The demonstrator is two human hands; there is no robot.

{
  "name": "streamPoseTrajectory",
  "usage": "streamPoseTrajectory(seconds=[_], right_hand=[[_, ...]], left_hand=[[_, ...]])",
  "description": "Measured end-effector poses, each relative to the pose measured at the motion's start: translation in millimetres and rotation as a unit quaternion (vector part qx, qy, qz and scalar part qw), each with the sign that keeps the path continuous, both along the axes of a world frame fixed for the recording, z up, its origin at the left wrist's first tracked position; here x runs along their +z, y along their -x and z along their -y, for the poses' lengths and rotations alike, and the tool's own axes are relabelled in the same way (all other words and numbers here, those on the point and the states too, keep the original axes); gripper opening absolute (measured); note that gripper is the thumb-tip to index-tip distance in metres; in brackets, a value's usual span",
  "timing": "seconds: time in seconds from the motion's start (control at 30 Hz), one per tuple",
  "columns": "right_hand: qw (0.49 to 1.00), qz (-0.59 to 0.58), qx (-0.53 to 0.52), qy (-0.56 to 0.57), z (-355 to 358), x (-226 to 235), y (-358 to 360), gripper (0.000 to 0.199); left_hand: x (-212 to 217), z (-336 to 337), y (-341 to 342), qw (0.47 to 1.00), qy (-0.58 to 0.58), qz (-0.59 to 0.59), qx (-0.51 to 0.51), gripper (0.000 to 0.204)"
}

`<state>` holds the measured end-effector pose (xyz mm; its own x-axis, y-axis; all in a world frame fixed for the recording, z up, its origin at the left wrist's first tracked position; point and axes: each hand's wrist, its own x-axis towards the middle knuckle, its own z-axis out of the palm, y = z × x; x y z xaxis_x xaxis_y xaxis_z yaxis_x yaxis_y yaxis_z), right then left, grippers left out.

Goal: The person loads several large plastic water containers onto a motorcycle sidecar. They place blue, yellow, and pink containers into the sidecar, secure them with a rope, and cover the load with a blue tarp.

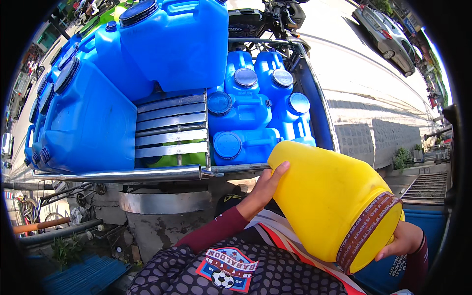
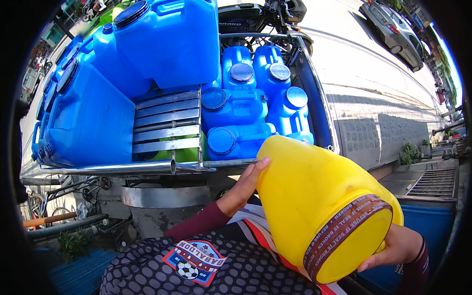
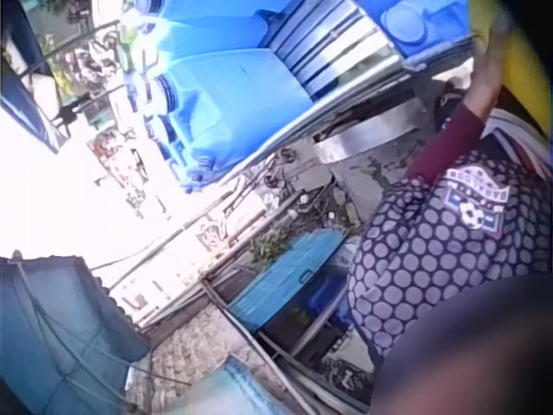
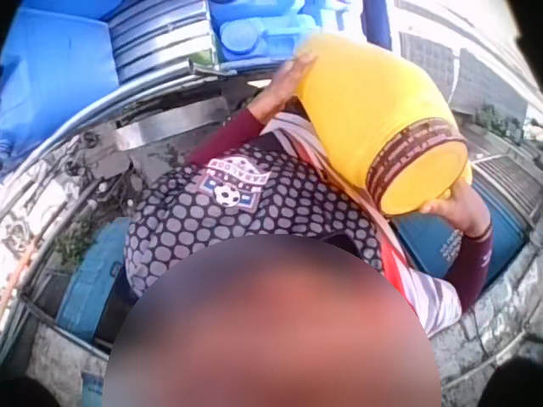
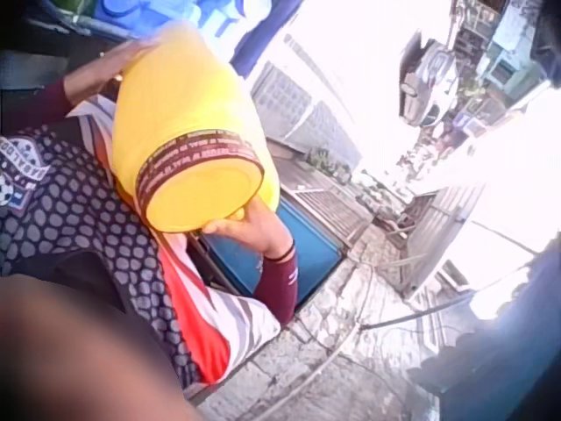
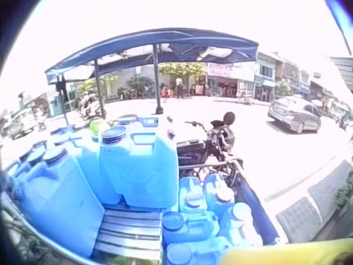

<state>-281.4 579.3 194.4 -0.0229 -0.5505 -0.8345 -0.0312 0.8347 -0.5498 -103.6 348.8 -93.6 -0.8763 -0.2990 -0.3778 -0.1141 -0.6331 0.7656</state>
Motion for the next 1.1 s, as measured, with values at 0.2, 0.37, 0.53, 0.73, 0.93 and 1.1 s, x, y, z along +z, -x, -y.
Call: streamPoseTrajectory(seconds=[0.2, 0.37, 0.53, 0.73, 0.93, 1.1], right_hand=[[0.943, -0.052, 0.322, 0.063, 193.5, -23.4, 74.7, 0.077], [0.849, -0.092, 0.51, 0.105, 336.3, -60.1, 111.9, 0.081], [0.815, -0.101, 0.563, 0.093, 438.5, -70.2, 65.8, 0.088], [0.879, -0.007, 0.477, -0.011, 511.9, -63.8, 49.7, 0.074], [0.906, 0.027, 0.417, -0.068, 555.1, -50.9, -6.4, 0.081], [0.897, 0.156, 0.411, -0.043, 600.0, -72.9, -60.6, 0.072]], left_hand=[[-5.5, 95.6, 4.4, 0.929, 0.021, 0.02, 0.37, 0.064], [-39.3, 159.3, -4.3, 0.865, -0.013, 0.002, 0.501, 0.06], [-49.5, 188.8, -34.9, 0.738, -0.125, -0.11, 0.654, 0.067], [-74.1, 144.3, 4.9, 0.642, 0.18, 0.137, 0.733, 0.092], [-29.0, 110.6, 75.6, 0.713, 0.358, 0.09, 0.597, 0.133], [-39.3, 149.4, 23.0, 0.704, 0.261, 0.05, 0.658, 0.143]])
